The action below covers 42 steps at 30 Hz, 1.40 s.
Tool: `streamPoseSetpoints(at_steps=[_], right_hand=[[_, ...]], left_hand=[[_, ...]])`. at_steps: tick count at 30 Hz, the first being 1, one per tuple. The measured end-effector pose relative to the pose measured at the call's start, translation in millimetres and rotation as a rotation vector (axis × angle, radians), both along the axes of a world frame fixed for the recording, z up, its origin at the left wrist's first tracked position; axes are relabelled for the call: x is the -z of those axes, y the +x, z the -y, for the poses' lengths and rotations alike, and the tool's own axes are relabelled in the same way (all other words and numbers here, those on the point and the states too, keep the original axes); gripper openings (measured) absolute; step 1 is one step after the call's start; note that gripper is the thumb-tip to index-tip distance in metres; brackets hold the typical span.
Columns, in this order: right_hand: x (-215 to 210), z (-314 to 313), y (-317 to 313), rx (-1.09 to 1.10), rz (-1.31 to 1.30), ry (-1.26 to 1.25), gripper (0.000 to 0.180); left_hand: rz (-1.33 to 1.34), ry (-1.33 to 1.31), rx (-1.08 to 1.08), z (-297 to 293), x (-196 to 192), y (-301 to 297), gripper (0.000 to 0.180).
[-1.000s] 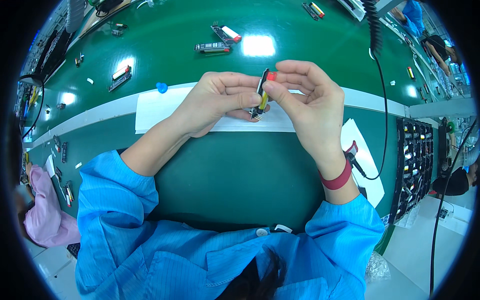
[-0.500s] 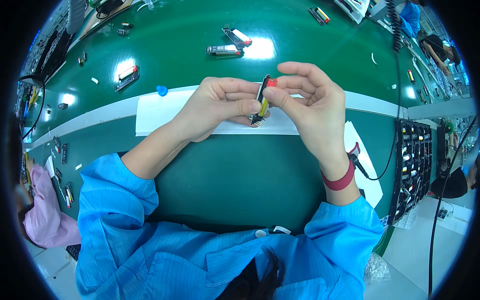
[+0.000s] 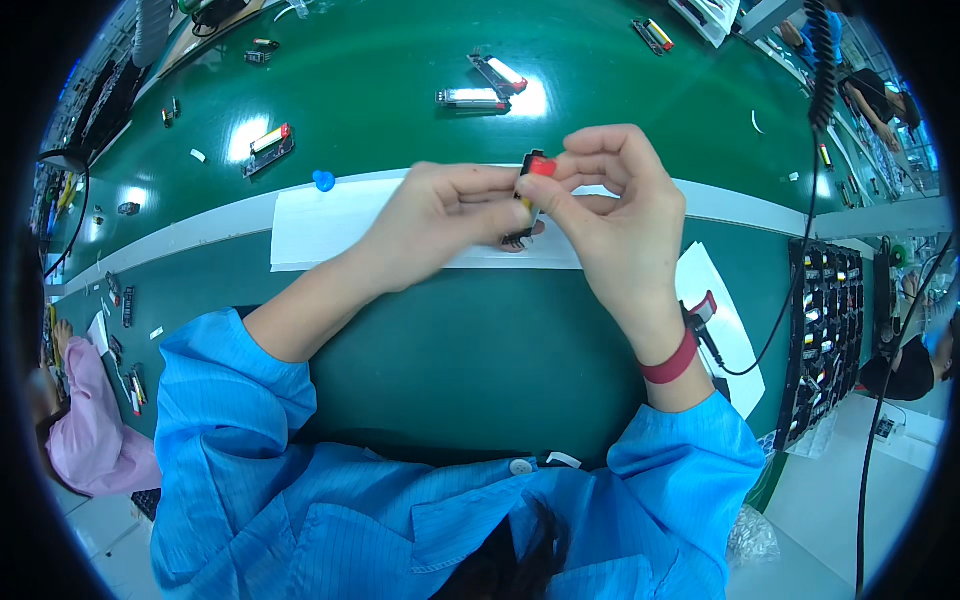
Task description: The person retrieves a pack of adhesive strips, peels and applies the strips to assemble batteries onto circuit boards, and places the assembled electronic modules into a partitioned tray.
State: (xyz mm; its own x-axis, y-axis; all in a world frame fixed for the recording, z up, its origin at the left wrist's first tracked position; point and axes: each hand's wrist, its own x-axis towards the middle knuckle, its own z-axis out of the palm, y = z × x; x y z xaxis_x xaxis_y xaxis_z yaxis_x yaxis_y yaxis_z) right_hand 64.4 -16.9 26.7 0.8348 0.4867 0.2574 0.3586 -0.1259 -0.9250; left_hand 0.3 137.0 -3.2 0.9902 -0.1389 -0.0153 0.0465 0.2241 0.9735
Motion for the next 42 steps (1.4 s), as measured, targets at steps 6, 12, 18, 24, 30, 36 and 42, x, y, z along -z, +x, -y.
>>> streamPoseSetpoints(at_steps=[6,12,18,24,30,36,42], right_hand=[[4,9,20,-0.108,-0.251,0.074,0.022],[10,9,22,-0.222,-0.441,0.188,0.015],[11,4,17,-0.194,-0.366,0.124,0.015],[20,32,74,-0.087,-0.242,0.187,0.018],[56,80,171,0.505,-0.109,-0.246,0.031],[37,94,122,0.333,0.089,-0.174,0.026],[24,63,71,-0.046,0.351,-0.452,0.025]], left_hand=[[0.030,-0.076,0.092,0,-3,2,0.044],[-0.062,-0.036,0.165,0,-1,1,0.036],[-0.156,-0.039,0.112,6,0,1,0.033],[0.464,0.764,-0.164,0,-6,9,0.027],[1.078,1.421,-0.126,-59,13,153,0.027],[0.663,1.728,0.082,-49,-1,164,0.027],[-0.015,0.584,-0.020,-19,-28,83,0.033]])
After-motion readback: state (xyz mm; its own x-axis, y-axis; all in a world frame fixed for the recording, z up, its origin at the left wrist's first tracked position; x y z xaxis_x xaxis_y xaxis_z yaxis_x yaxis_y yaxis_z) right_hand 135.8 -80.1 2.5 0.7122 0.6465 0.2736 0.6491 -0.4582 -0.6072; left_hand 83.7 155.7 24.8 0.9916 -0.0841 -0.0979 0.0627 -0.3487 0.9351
